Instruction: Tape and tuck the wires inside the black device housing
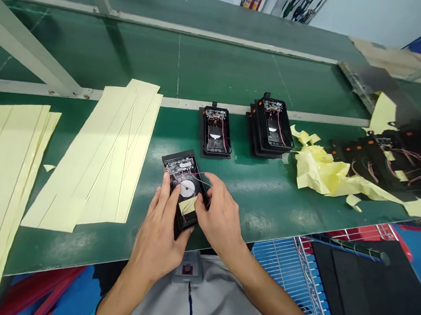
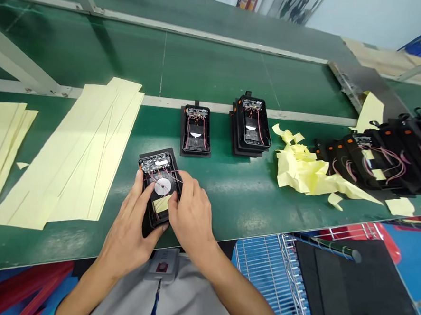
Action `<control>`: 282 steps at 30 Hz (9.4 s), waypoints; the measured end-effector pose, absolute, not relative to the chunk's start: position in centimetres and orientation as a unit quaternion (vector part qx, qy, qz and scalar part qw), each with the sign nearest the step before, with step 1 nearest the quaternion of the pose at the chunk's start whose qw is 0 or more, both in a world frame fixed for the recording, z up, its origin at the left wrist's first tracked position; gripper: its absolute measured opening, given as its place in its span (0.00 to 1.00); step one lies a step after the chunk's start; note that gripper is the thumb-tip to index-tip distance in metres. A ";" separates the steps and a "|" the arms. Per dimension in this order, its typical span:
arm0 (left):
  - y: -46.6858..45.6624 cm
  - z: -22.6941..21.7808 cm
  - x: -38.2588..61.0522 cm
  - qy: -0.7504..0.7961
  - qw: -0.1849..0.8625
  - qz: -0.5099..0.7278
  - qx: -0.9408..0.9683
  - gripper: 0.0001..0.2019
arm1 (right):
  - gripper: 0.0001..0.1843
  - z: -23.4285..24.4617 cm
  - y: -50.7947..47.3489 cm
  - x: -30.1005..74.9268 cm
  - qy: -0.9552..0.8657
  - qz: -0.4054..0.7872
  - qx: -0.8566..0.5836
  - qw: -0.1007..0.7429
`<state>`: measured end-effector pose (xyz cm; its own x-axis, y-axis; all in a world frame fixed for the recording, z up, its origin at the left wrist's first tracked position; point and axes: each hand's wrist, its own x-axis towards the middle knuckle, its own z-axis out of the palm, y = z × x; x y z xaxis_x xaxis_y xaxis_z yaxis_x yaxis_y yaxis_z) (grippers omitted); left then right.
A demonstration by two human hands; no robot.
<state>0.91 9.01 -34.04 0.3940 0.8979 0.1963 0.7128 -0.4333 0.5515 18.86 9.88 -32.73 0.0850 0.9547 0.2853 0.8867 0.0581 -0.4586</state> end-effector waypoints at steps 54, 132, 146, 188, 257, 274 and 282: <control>12.9 -29.5 -18.7 0.782 0.123 0.186 0.582 0.26 | 0.19 -28.6 7.1 15.4 -0.781 0.168 -0.408 0.441; 12.2 -29.9 -10.9 0.660 0.482 0.412 0.403 0.23 | 0.07 -32.7 8.9 8.0 -0.811 0.082 -0.358 0.455; 13.1 -30.3 -11.8 0.733 0.335 0.311 0.504 0.31 | 0.13 -29.6 5.0 13.4 -0.718 0.232 -0.335 0.564; 11.7 -28.2 2.3 0.522 0.127 0.233 0.810 0.35 | 0.09 -27.1 6.0 24.7 -0.578 0.138 -0.550 0.587; 12.5 -32.5 0.4 0.541 0.360 0.371 0.663 0.27 | 0.08 -32.5 13.7 19.5 -0.556 0.256 -0.620 0.491; 12.6 -32.4 0.5 0.536 0.348 0.372 0.673 0.26 | 0.07 -32.3 13.8 19.8 -0.554 0.266 -0.624 0.482; 12.7 -32.4 0.6 0.534 0.343 0.373 0.677 0.26 | 0.08 -32.3 13.8 19.6 -0.556 0.263 -0.626 0.480</control>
<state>0.58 12.68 -32.43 0.1522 0.9786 0.1386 0.4672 -0.1949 0.8624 19.56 13.82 -32.27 0.2442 0.9479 0.2046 0.4433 0.0786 -0.8929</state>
